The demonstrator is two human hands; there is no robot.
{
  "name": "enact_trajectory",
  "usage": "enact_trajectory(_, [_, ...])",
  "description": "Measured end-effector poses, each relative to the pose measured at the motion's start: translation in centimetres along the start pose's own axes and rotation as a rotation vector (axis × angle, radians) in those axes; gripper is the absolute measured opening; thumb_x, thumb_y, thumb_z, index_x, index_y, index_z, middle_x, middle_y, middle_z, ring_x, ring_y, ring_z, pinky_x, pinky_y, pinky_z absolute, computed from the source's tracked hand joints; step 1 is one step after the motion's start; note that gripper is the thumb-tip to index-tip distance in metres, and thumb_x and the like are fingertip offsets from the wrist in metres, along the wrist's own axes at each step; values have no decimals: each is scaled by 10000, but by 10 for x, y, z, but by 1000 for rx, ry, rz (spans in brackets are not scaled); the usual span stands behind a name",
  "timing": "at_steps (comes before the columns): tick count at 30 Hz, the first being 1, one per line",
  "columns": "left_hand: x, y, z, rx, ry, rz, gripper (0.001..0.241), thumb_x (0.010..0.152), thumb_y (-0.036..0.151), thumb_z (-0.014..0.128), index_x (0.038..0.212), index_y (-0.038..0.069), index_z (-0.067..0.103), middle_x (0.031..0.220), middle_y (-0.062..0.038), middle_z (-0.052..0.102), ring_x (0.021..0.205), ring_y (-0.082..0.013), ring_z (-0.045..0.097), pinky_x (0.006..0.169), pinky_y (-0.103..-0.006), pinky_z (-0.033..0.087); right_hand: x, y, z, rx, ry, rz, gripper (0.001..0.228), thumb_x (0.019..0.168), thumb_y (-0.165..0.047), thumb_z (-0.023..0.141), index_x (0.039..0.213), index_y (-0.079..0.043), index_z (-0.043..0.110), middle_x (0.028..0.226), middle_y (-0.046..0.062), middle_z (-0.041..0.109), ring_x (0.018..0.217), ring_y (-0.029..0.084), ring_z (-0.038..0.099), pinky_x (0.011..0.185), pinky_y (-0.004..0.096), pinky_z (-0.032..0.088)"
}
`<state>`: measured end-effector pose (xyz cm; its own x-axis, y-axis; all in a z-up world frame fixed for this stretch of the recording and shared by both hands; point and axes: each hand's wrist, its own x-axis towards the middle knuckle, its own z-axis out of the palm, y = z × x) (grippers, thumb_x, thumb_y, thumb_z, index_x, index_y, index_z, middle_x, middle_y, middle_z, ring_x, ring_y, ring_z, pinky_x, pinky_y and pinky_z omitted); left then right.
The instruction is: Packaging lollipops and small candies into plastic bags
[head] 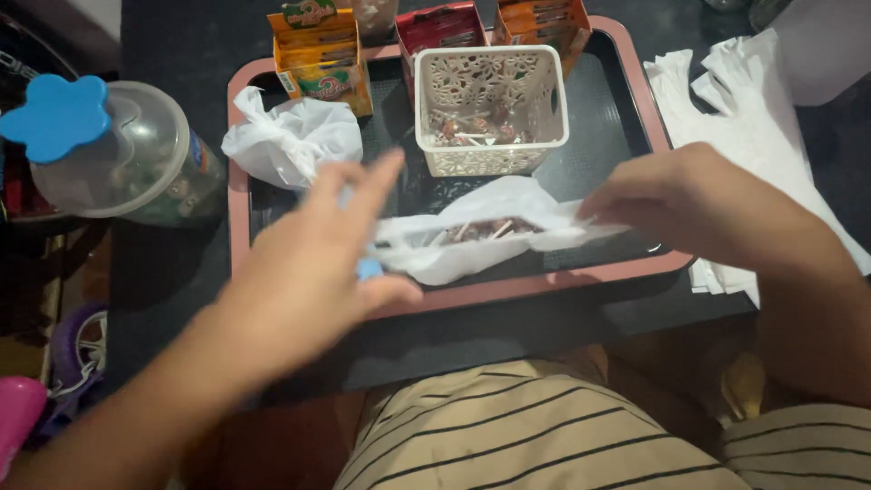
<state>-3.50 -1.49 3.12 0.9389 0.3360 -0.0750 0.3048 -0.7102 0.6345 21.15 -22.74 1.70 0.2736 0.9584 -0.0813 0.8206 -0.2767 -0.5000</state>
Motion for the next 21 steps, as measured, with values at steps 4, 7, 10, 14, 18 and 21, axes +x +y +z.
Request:
enact_trajectory(4, [12,-13,23,667,-331,-178,423,778,464,587,981,93,571,829,-126,679,767,-389,662,588,-491,491,-2,-7,-3,59,-208,-95,187,779,-125,593,798,-191,766,708,-96,762,621,57,699,560,218,516])
enact_trajectory(7, [30,-28,25,-247,-378,-165,315,846,293,475,686,74,637,700,-94,615,667,-245,552,608,-352,413,2,-23,-15,151,-262,-393,216,792,-45,554,808,-163,734,664,-83,738,525,40,692,442,184,556])
enact_trajectory(10, [39,-18,38,-1344,-121,48,176,898,154,527,820,11,595,774,-116,620,468,-34,471,479,-143,360,12,-53,-17,201,-252,-605,115,841,-110,572,880,-108,680,732,-27,713,587,86,709,499,198,581])
enact_trajectory(14, [47,15,46,-1480,-368,251,639,913,400,469,1432,53,334,1439,-139,461,517,3,379,468,-133,333,23,-85,-17,243,-188,-758,131,870,-119,572,971,-73,640,846,28,682,726,163,697,624,239,528])
enact_trajectory(18, [46,25,26,-716,-414,429,874,740,800,225,818,74,708,555,63,338,493,-37,262,426,-212,205,33,-85,-4,48,292,-818,168,915,-60,504,832,-7,641,792,89,644,729,236,598,665,320,463])
enact_trajectory(21, [38,48,6,-371,-393,27,111,766,180,534,832,167,622,577,-2,583,432,-98,541,371,-252,421,47,-69,21,234,329,-693,103,918,54,578,862,-32,589,896,128,654,1126,363,660,853,356,526])
